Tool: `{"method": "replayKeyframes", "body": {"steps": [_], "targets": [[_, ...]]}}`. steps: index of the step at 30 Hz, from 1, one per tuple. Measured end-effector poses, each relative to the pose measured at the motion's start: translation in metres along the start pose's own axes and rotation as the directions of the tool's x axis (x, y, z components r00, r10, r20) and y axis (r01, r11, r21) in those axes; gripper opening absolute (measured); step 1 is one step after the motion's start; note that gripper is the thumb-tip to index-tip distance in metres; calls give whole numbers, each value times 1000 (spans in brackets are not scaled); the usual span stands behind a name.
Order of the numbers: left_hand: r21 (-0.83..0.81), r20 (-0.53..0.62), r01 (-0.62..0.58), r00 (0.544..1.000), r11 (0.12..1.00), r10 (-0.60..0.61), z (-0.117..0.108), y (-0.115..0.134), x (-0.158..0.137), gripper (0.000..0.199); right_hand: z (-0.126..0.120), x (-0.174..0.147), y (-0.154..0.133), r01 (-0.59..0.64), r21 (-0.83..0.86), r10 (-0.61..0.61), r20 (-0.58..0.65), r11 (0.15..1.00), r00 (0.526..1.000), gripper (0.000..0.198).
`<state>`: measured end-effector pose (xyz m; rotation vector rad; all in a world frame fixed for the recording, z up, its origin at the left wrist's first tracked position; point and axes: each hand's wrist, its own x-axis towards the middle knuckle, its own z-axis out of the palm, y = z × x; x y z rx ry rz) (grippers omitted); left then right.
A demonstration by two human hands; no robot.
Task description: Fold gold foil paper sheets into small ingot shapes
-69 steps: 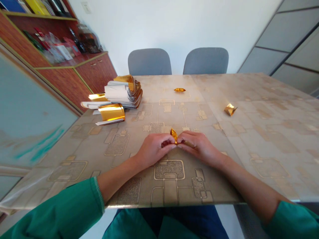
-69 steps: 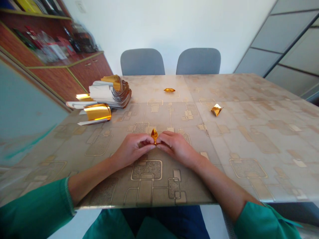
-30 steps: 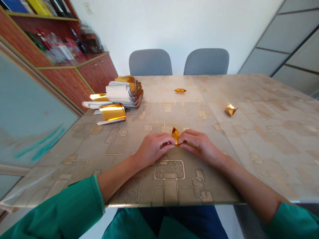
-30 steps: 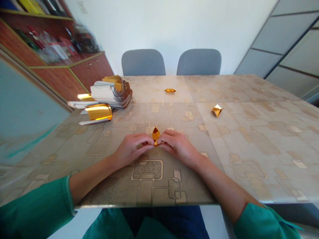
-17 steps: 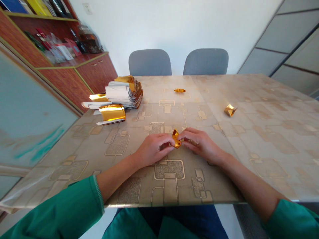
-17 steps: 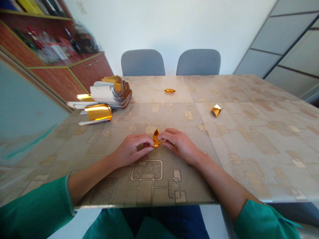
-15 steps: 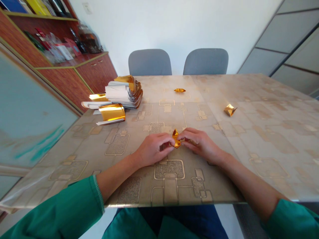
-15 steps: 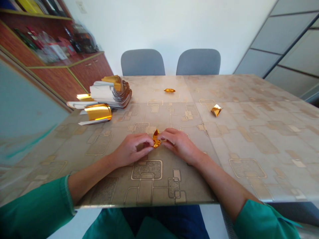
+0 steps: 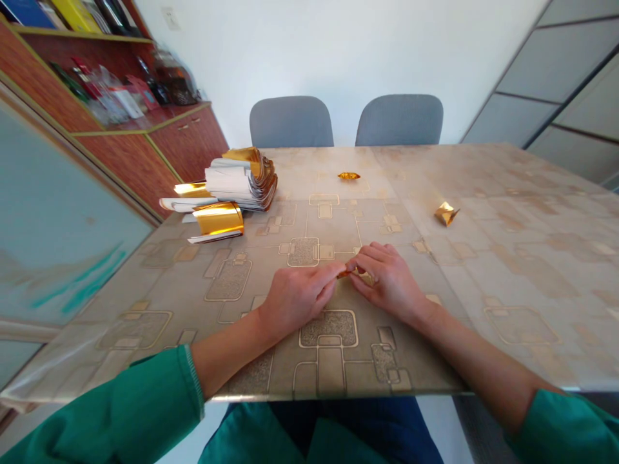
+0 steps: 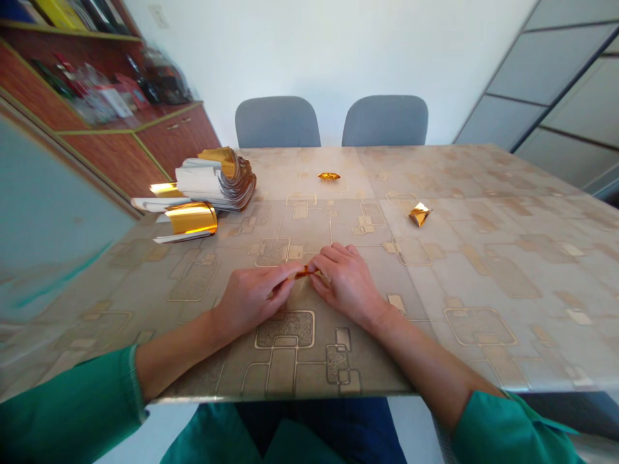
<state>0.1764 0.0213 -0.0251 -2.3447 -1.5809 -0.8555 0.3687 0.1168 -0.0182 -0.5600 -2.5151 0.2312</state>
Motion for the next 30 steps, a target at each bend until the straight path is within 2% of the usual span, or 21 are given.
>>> {"method": "replayKeyframes", "body": {"steps": [6,9,13,18,21,26,30], "targets": [[163,8,-100,995,982,100,3,2,-2,25,1,1,-6,-30,-28,31,27,999,999,5],[181,44,-94,995,979,87,4,1,-2,20,0,2,-8,-15,25,13,62,1000,998,5],[95,96,-22,995,995,13,2,-4,1,19,-6,2,-4,10,141,-25,108,990,994,9],[-22,153,1,988,1000,3,-2,-17,5,14,-13,-1,8,81,174,-114,190,981,975,26],[-51,170,15,985,999,-6,-2,-22,6,15,-11,-2,11,100,206,-149,242,973,959,23],[-145,135,35,991,989,-16,-1,-16,4,23,-5,-1,10,82,279,-128,150,957,980,15],[-358,196,139,978,923,-71,1,-10,7,15,-3,-1,8,48,360,-89,97,932,991,11]]}}
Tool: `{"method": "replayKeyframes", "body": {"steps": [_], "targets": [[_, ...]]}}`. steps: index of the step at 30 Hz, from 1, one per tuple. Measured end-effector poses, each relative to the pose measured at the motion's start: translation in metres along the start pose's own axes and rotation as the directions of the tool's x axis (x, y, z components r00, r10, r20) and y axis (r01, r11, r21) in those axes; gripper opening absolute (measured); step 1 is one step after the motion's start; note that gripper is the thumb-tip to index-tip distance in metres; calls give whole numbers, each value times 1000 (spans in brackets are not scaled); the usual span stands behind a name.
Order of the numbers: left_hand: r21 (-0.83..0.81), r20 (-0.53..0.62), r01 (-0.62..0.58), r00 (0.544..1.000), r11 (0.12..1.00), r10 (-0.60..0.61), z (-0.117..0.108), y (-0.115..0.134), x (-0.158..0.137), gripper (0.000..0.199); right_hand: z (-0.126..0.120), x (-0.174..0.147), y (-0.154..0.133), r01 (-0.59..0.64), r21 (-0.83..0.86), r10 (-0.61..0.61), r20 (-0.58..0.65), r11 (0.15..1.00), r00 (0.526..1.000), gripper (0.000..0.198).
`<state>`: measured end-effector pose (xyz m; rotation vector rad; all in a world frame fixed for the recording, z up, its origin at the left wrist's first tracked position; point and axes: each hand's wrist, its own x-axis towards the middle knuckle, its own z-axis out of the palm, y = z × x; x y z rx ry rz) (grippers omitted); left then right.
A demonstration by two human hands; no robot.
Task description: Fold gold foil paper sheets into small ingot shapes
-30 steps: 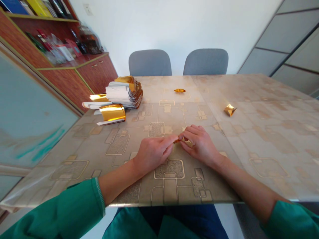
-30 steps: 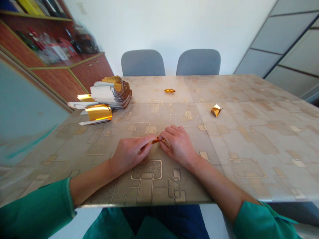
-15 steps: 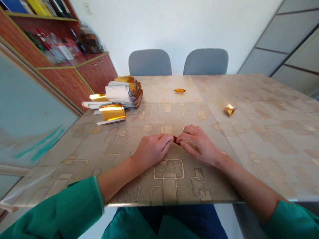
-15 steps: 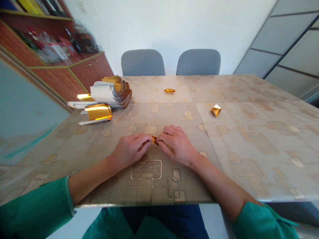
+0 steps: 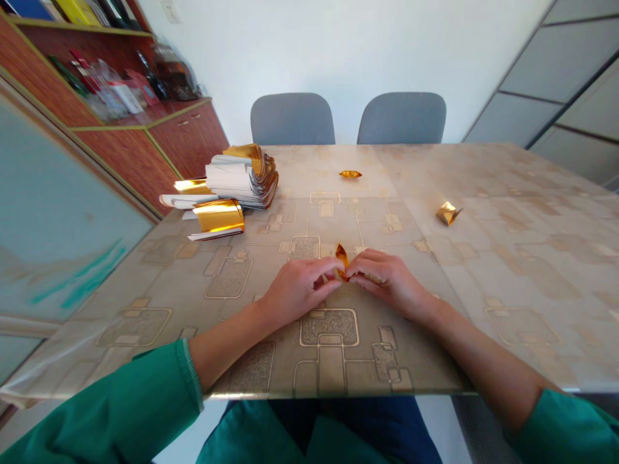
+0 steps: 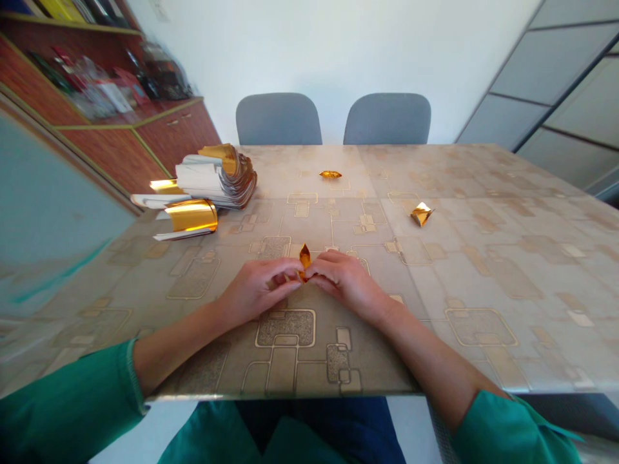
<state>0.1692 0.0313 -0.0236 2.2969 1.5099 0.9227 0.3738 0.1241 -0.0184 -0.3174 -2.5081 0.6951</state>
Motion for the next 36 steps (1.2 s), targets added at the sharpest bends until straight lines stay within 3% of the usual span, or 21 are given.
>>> {"method": "replayKeyframes", "body": {"steps": [4,15,24,36], "targets": [[-142,24,17,1000,990,-14,-1,-4,3,9,1,0,1,28,34,-28,-6,999,1000,10],[-124,-45,-77,996,989,71,-3,-4,3,7,-3,0,-5,-40,93,40,9,995,999,3],[-55,-48,-128,991,990,126,-2,-4,2,10,-2,1,-2,17,30,-17,1,999,1000,6],[-136,-85,-72,994,988,61,0,-3,4,12,-2,1,-5,43,-15,-44,-56,999,997,10]]}}
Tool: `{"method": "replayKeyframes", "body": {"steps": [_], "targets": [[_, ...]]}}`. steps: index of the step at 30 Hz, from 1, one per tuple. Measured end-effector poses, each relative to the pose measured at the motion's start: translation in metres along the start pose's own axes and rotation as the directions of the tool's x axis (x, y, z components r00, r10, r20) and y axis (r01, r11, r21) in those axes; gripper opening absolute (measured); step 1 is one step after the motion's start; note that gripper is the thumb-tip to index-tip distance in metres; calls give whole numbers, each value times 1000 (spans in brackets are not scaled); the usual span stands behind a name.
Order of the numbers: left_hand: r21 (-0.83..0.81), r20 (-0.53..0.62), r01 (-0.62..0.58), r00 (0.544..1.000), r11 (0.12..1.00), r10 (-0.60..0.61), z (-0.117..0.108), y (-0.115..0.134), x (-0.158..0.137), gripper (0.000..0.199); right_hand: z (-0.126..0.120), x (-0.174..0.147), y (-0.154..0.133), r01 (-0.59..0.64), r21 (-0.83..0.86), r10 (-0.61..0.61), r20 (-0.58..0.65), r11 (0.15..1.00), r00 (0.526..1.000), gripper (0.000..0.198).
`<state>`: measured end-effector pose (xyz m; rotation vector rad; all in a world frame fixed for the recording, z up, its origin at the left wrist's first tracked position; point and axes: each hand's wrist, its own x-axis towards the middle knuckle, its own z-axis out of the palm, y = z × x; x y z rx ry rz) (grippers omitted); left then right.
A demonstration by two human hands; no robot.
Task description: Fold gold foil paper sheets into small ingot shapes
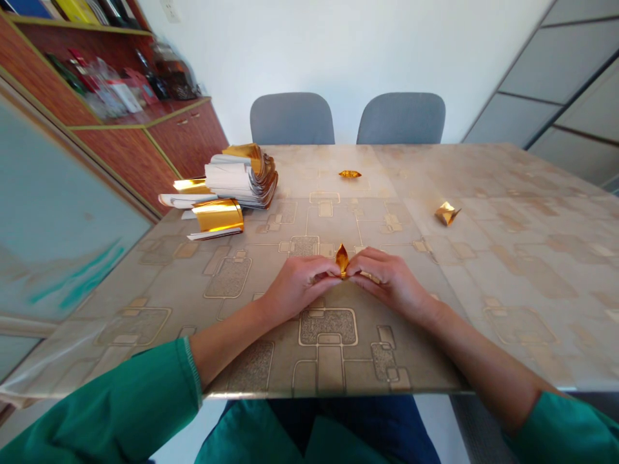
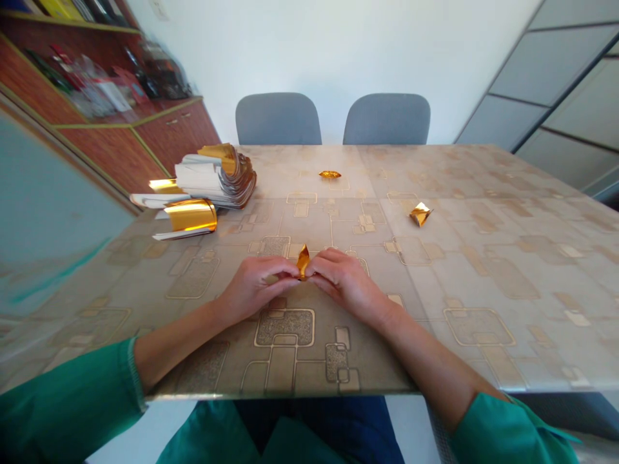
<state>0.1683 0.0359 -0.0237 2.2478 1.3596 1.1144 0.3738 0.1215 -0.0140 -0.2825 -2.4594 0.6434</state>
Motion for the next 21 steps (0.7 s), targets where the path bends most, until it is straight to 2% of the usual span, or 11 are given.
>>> {"method": "replayKeyframes", "body": {"steps": [6,11,15,18,21], "targets": [[-174,45,134,991,975,-128,3,3,-1,7,4,-1,0,-40,32,40,2,999,999,7],[-145,22,141,990,979,-139,2,4,1,9,4,-1,-2,-91,85,89,19,992,996,5],[-130,15,193,981,972,-193,2,5,1,12,2,-1,-2,-118,65,117,31,991,993,4],[-149,13,219,975,964,-220,2,5,1,14,2,-1,-1,-116,57,115,21,992,993,5],[-133,20,197,980,971,-196,2,5,1,12,2,0,-1,-106,65,103,45,992,994,3]]}}
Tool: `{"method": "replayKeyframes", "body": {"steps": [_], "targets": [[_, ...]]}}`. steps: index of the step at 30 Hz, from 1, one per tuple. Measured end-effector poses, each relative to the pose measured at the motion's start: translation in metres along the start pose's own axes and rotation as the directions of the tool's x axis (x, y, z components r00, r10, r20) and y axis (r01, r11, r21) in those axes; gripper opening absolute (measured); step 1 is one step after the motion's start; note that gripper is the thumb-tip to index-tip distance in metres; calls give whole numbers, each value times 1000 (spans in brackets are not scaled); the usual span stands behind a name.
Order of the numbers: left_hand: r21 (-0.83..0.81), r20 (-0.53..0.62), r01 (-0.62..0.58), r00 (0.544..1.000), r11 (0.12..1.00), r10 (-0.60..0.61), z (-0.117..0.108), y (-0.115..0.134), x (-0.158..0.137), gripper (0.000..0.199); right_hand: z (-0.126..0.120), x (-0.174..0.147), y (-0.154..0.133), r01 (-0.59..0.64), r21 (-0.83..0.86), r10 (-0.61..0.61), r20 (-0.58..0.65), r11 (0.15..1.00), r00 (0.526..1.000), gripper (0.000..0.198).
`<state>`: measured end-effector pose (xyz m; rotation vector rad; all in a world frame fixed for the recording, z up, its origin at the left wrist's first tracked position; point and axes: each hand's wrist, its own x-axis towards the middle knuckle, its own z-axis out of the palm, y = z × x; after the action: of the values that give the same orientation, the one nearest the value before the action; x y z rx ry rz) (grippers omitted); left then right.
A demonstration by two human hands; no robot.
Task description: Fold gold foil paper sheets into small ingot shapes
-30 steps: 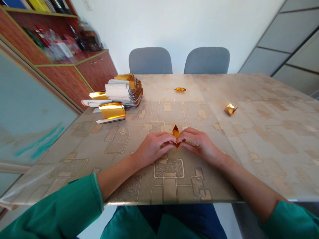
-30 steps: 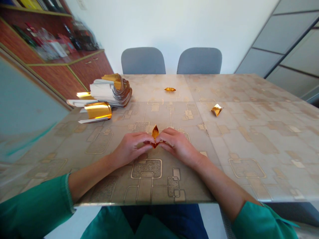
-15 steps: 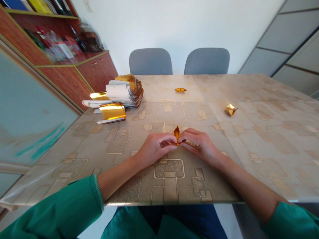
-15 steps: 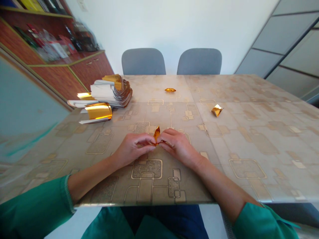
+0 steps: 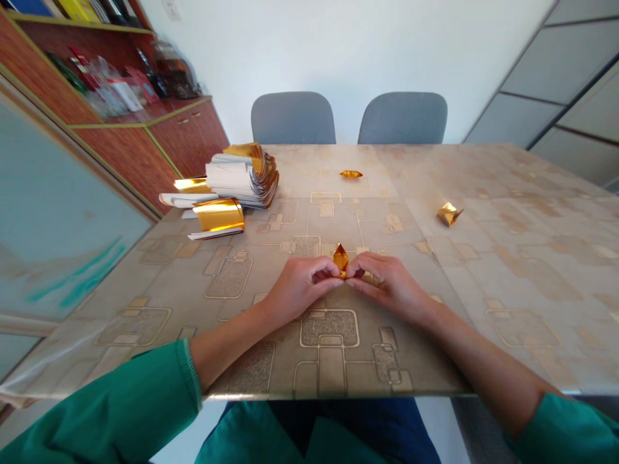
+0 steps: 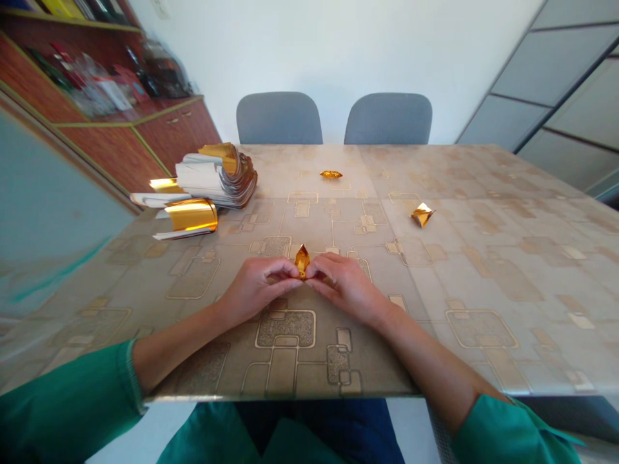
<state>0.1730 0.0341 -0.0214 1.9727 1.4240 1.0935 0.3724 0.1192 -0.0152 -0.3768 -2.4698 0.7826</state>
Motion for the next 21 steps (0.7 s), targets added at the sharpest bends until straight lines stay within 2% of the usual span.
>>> {"method": "replayKeyframes", "body": {"steps": [6,10,15,21], "targets": [[43,6,-59,998,997,59,-2,-1,0,7,-1,0,0,10,-7,-10,11,1000,1000,5],[50,-13,-44,999,998,45,-2,0,1,10,-1,-1,2,8,-33,-8,-13,999,1000,6],[6,28,-28,999,1000,28,-1,-2,-1,6,-1,-3,3,11,4,-11,11,1000,1000,5],[-271,8,131,991,954,-134,-4,-3,1,47,-2,-2,3,45,18,-45,11,999,999,7]]}}
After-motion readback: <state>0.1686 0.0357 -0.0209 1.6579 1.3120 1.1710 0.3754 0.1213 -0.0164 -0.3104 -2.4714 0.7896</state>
